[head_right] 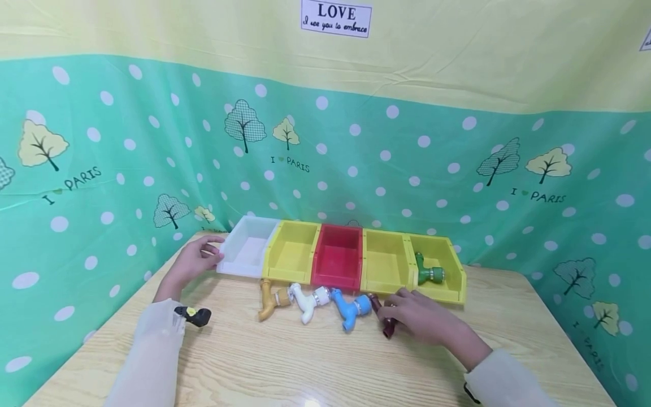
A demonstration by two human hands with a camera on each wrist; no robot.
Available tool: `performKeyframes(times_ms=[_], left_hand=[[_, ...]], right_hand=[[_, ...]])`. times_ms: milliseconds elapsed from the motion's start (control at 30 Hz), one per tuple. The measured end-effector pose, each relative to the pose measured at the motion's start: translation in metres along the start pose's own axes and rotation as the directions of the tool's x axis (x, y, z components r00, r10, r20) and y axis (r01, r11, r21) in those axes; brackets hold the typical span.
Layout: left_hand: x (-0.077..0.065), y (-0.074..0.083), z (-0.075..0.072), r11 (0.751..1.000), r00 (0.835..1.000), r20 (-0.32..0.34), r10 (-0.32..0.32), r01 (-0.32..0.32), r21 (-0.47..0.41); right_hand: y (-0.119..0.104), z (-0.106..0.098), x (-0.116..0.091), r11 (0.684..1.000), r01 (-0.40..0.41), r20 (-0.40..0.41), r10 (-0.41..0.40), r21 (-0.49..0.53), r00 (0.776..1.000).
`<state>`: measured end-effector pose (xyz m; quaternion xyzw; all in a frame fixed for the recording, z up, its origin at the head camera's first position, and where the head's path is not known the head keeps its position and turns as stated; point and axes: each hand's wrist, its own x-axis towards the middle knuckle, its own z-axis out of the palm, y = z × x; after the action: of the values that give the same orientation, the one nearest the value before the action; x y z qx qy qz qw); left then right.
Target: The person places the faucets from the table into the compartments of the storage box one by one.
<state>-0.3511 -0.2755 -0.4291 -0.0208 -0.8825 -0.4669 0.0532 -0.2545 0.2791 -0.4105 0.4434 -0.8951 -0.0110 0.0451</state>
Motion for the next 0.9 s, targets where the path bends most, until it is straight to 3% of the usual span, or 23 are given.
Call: performKeyframes(times_ms=[433, 667, 900], left_hand=[[-0.003, -0.002, 0.001, 1.000, 1.000, 0.010, 0.025, -0.025, -0.014], [-0.003, 0.000, 0.000, 1.000, 1.000, 0.007, 0.025, -0.025, -0.017], [-0.003, 0.002, 0.000, 0.999, 1.000, 0.006, 0.024, -0.023, -0.025]], right_hand=[[-0.009, 0.003, 0.004, 0.999, -0.036, 0.089, 0.033, 0.029, 0.995], [-0.012, 0.007, 0.004, 1.000, 0.002, 0.046, -0.003, 0.016, 0.999], [-0.015, 0.009, 0.003, 0.999, -0.042, 0.063, 0.040, 0.029, 0.997]])
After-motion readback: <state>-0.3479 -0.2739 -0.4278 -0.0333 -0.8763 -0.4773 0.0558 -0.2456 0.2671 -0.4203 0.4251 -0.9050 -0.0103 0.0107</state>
